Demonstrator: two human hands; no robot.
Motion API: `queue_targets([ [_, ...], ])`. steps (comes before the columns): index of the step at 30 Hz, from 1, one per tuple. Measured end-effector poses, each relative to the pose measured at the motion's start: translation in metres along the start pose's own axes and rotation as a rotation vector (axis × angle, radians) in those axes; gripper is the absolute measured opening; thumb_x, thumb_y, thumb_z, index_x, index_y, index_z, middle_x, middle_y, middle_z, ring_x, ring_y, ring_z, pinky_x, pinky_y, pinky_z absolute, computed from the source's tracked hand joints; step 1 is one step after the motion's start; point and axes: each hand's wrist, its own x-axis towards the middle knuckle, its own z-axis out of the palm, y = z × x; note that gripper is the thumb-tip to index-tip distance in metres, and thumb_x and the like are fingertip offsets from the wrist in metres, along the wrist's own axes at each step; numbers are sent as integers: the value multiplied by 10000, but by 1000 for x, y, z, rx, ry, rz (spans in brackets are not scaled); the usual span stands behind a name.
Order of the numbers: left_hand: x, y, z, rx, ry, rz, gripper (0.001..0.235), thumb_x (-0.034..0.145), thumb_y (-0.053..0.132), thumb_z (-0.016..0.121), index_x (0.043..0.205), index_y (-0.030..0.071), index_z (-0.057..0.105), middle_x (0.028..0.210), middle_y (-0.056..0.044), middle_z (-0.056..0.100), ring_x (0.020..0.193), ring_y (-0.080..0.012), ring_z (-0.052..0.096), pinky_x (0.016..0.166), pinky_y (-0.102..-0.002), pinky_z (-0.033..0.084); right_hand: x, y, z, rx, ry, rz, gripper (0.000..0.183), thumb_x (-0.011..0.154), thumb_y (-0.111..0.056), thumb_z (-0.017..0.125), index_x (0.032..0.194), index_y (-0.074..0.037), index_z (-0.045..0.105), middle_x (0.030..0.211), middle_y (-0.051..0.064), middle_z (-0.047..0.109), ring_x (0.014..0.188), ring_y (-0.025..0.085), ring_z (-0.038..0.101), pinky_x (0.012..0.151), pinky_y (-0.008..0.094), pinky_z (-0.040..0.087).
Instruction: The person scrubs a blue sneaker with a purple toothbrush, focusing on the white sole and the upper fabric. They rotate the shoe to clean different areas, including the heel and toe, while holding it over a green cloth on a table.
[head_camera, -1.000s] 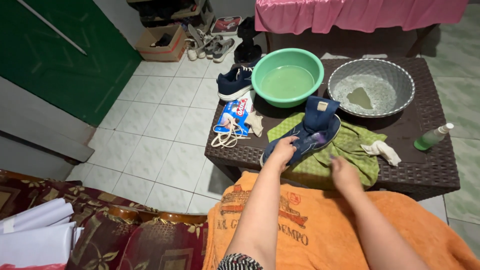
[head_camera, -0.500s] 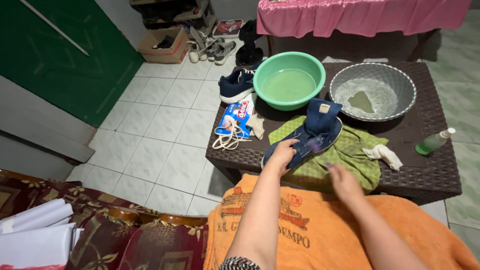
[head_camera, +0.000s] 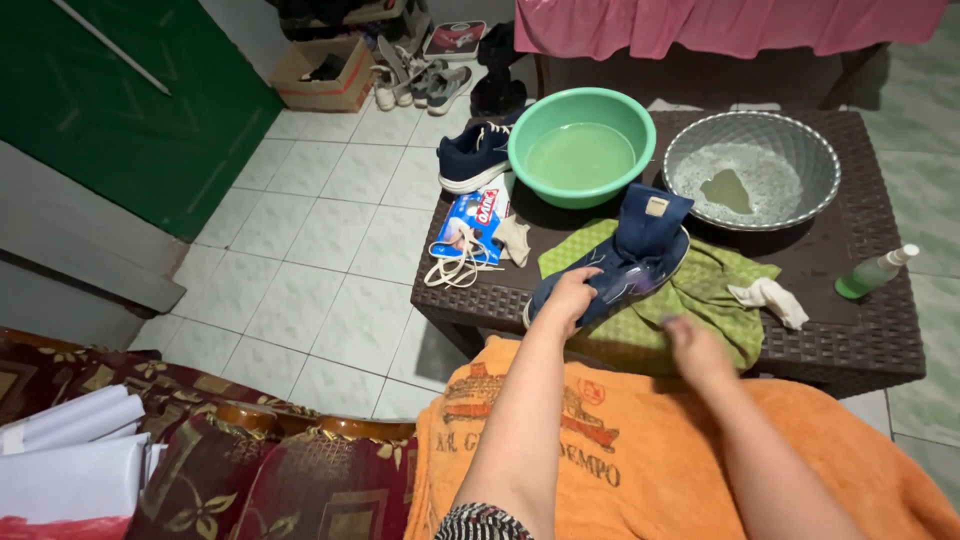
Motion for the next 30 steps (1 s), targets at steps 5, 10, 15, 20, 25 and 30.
queue_targets([
  [5,-1,4,4,62,4,-4,487,848,47,616,1298,201,722,1381,-174,647,1362,-347,540,1100,-450,460,-7,-30,-10,-13,83,36,422,1060,-395,519,1302,-100,698,1240,280,709,1238,465,605,1079,575,463],
  [10,9,-9,7,34,6,-12,481,852,46,607,1299,186,715,1390,-199,634,1372,-370,527,1110,-464,455,6,-4,-9,-128,41,113,443,1085,-456,472,1308,-161,715,1210,227,754,1229,417,647,1079,541,472],
  [15,14,-7,8,13,3,0,490,854,41,589,1307,184,709,1408,-211,616,1377,-379,516,1110,-470,455,-16,-44,-30,-58,60,163,469,1103,-402,396,1387,-121,642,1278,292,709,1267,476,606,1108,574,433],
  [20,35,-28,16,38,6,-4,500,848,47,599,1317,182,704,1412,-208,614,1377,-367,518,1105,-470,460,-5,-30,-27,-143,6,130,451,1087,-467,417,1301,-157,664,1248,234,734,1247,422,638,1102,544,463],
  [25,18,-14,13,19,8,0,484,839,45,594,1293,163,715,1410,-214,614,1385,-377,508,1125,-474,437,-17,-48,-26,-92,0,107,450,1088,-400,424,1355,-130,666,1237,299,724,1243,481,623,1089,579,452],
  [30,16,-19,15,44,-1,3,462,840,56,608,1275,158,725,1400,-207,624,1384,-366,511,1129,-472,437,-14,-36,-18,-106,-27,119,453,1072,-396,446,1337,-118,685,1240,287,726,1239,477,630,1082,586,456],
])
